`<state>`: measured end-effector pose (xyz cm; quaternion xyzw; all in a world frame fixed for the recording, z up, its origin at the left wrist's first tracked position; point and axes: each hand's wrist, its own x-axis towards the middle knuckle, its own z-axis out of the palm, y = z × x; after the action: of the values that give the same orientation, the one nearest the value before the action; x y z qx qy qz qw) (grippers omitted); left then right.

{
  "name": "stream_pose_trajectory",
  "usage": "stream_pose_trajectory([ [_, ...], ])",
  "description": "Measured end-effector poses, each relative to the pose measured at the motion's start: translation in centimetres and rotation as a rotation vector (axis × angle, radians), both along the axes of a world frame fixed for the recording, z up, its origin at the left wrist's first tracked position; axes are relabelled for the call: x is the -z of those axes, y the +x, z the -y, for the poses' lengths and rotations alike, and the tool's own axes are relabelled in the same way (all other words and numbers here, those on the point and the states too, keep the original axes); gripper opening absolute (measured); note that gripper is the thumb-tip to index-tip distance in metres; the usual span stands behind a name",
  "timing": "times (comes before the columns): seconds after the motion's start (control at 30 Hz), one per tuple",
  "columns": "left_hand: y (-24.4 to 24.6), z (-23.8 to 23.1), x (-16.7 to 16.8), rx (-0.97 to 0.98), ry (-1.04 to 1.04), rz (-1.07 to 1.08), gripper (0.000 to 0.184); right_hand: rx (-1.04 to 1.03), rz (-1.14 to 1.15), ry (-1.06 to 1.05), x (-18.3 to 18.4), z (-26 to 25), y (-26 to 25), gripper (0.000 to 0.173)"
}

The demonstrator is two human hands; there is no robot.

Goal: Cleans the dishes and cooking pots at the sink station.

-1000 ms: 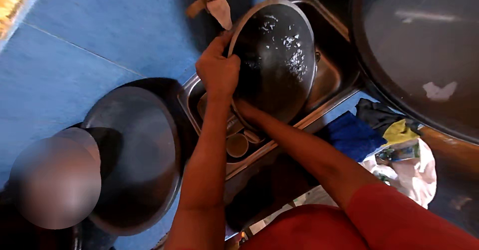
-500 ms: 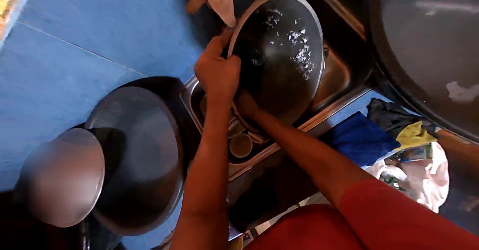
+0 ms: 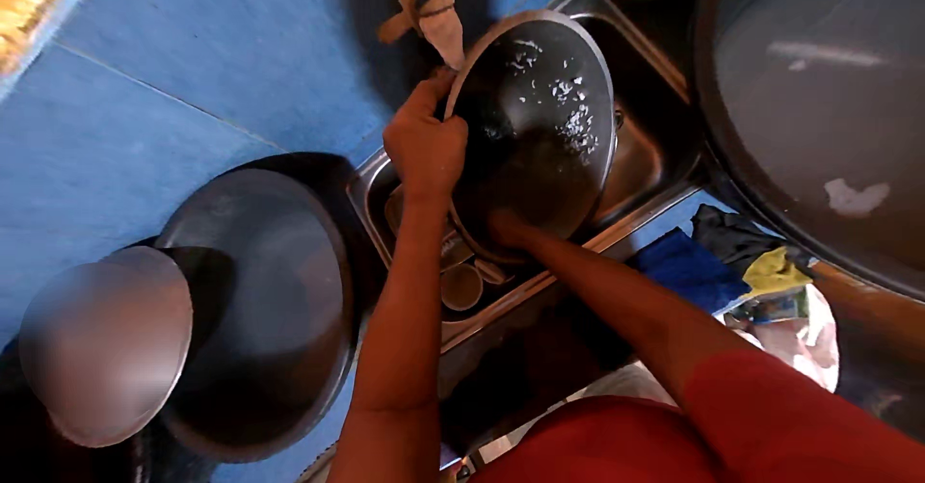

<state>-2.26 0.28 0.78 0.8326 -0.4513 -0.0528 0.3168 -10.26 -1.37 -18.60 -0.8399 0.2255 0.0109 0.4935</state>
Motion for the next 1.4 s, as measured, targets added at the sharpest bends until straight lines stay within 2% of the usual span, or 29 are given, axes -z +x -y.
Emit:
stream_pose_trajectory([
  [0.07,-0.1,0.1,-0.2,0.002,0.007,0.006,0.042,-0.047,-0.193,-0.097,0.2,1.6,-2.1,0.047],
  [0.13,-0.2,0.1,-0.6,-0.006,0.028,0.003,0.043,0.027,-0.308,-0.189,-0.1,3.0,-3.7,0.039],
  [0.2,-0.4,0.1,-1.0,-0.021,0.040,-0.024,0.044,0.139,-0.343,-0.226,-0.2,3.5,-4.1,0.037],
  [0.33,-0.4,0.0,-0.4,-0.013,-0.015,-0.028,0.042,0.090,-0.357,-0.228,-0.9,1.7,-2.4,0.038],
  [0.43,-0.5,0.4,-0.6,-0.029,0.000,-0.026,0.044,0.119,-0.164,-0.038,-2.4,-0.3,-0.4,0.045],
  [0.57,-0.5,0.5,-0.9,-0.047,0.028,-0.027,0.044,0.370,0.319,0.639,-10.2,-2.2,0.2,0.033],
  [0.6,-0.5,0.5,-0.9,-0.046,0.032,-0.020,0.044,0.404,0.432,0.762,-11.6,-2.5,-0.1,0.031],
  [0.63,-0.4,0.5,-0.9,-0.047,0.037,-0.010,0.044,0.385,0.492,0.793,-12.2,-2.8,-0.7,0.034],
  [0.67,-0.2,0.5,-1.0,-0.049,0.047,0.002,0.044,0.334,0.498,0.707,-11.7,-3.0,-1.6,0.037],
  [0.7,0.0,0.6,-1.0,-0.048,0.054,0.010,0.043,0.256,0.479,0.505,-10.2,-3.2,-2.8,0.037],
  [0.73,0.4,0.7,-1.0,-0.045,0.059,0.010,0.043,0.154,0.432,0.211,-7.6,-2.8,-4.3,0.035],
  [0.77,0.7,0.8,-1.0,-0.042,0.065,0.004,0.043,0.061,0.299,-0.030,-5.0,-1.9,-5.9,0.033],
  [0.8,0.9,0.8,-0.9,-0.038,0.066,0.001,0.043,0.027,0.111,-0.160,-2.9,-0.8,-7.1,0.033],
  [0.83,1.0,0.8,-0.8,-0.037,0.064,-0.004,0.044,0.002,-0.080,-0.190,-1.9,0.3,-7.8,0.034],
  [0.9,0.8,0.8,-0.9,-0.031,0.057,-0.013,0.043,0.006,-0.237,-0.157,-1.7,0.9,-7.5,0.037],
  [0.97,0.6,1.1,-0.9,-0.004,0.050,-0.006,0.040,0.076,-0.162,-0.027,-2.5,-0.6,-6.3,0.042],
  [1.07,0.6,2.1,-1.3,0.032,0.091,0.005,0.033,0.197,0.100,0.226,-6.1,-3.3,-6.6,0.059],
  [1.13,0.9,3.0,-1.8,0.030,0.128,-0.006,0.032,0.098,0.199,0.095,-5.4,-2.8,-7.9,0.058],
  [1.2,1.1,3.8,-2.4,0.026,0.158,-0.039,0.032,-0.010,0.109,-0.095,-4.6,-1.1,-9.1,0.058],
  [1.27,2.0,4.5,-2.4,0.081,0.132,-0.126,0.039,-0.063,0.005,-0.244,-4.1,-0.1,-9.2,0.047],
  [1.33,3.5,4.6,-2.0,0.171,0.086,-0.264,0.047,-0.043,0.052,-0.316,-4.5,-0.3,-8.8,0.043],
  [1.4,4.3,2.8,-1.2,0.196,0.022,-0.317,0.049,0.056,0.202,-0.360,-5.2,-1.3,-8.0,0.039],
])
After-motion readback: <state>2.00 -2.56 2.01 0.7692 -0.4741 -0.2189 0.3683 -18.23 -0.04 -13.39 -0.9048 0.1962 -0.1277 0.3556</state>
